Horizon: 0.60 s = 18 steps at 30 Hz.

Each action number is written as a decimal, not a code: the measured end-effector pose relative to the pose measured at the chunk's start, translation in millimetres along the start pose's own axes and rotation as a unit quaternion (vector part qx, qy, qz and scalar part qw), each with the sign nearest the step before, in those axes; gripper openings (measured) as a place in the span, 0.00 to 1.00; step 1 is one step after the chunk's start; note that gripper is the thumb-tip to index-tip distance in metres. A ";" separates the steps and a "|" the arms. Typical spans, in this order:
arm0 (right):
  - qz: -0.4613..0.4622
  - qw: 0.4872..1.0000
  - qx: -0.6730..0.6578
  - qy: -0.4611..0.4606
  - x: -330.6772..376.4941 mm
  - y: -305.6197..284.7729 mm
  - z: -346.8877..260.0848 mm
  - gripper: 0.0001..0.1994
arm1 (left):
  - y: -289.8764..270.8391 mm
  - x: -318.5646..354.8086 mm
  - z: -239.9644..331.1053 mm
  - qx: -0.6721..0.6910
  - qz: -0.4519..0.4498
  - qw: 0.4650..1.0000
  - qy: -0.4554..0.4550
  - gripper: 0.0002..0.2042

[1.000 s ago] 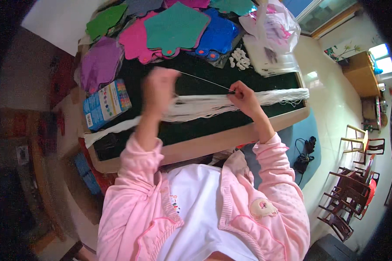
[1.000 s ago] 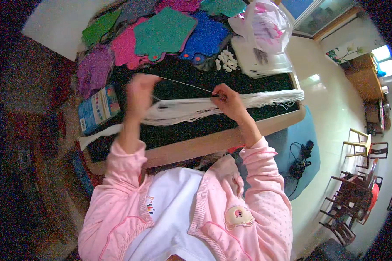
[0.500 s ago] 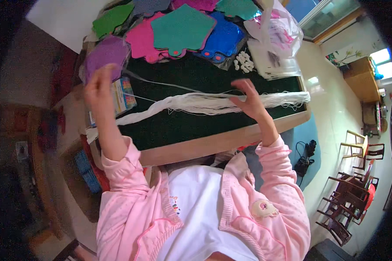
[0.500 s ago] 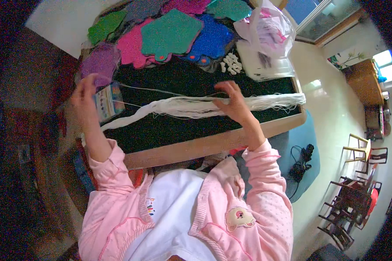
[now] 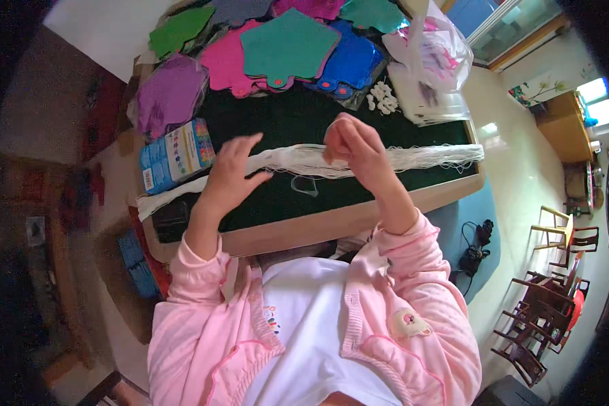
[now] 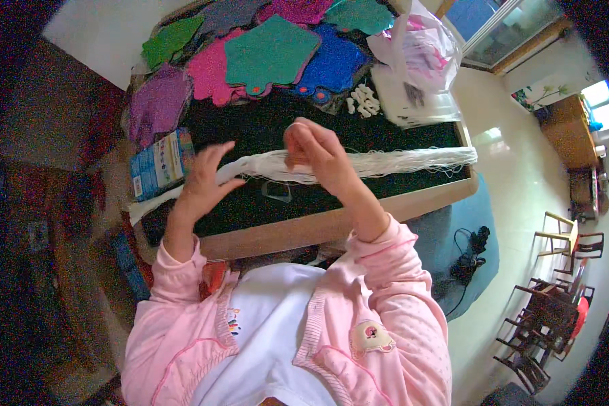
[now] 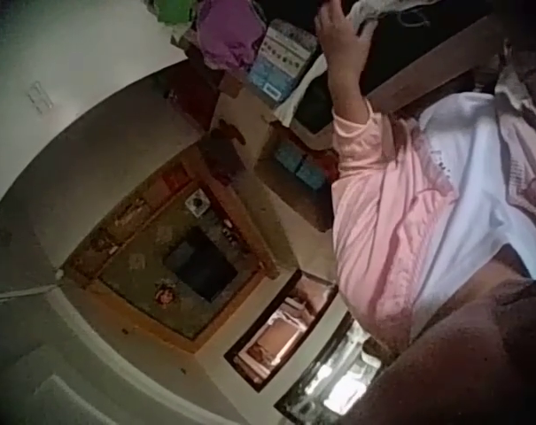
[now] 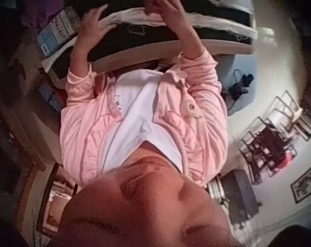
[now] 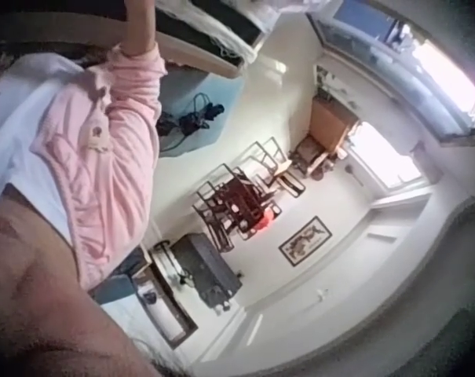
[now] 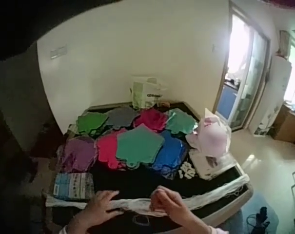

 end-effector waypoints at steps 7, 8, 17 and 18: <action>0.139 0.990 -0.032 0.015 -16.7 -40.2 4.4 0.15 | 30.3 27.9 -70.5 -0.034 -0.040 0.997 -0.059 0.15; 0.152 0.987 -0.051 0.008 -16.5 -53.5 -1.7 0.15 | 33.9 28.3 -77.7 -0.049 -0.036 0.996 -0.064 0.11; 0.326 0.933 -0.072 -0.135 11.0 -209.4 -60.0 0.12 | 45.2 25.6 -126.8 -0.105 0.077 0.989 -0.063 0.08; 0.388 0.903 -0.063 -0.172 15.6 -232.3 -65.6 0.11 | 44.5 22.8 -130.1 -0.115 0.074 0.988 -0.069 0.08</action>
Point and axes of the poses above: each hand's wrist, its own x-axis away from the middle knuckle, its own y-axis out of the palm, z = x × y, the point moved 2 cm from there along -x, towards the middle knuckle, and after that the axes turned 2 degrees about -y, right-handed, at the moved point
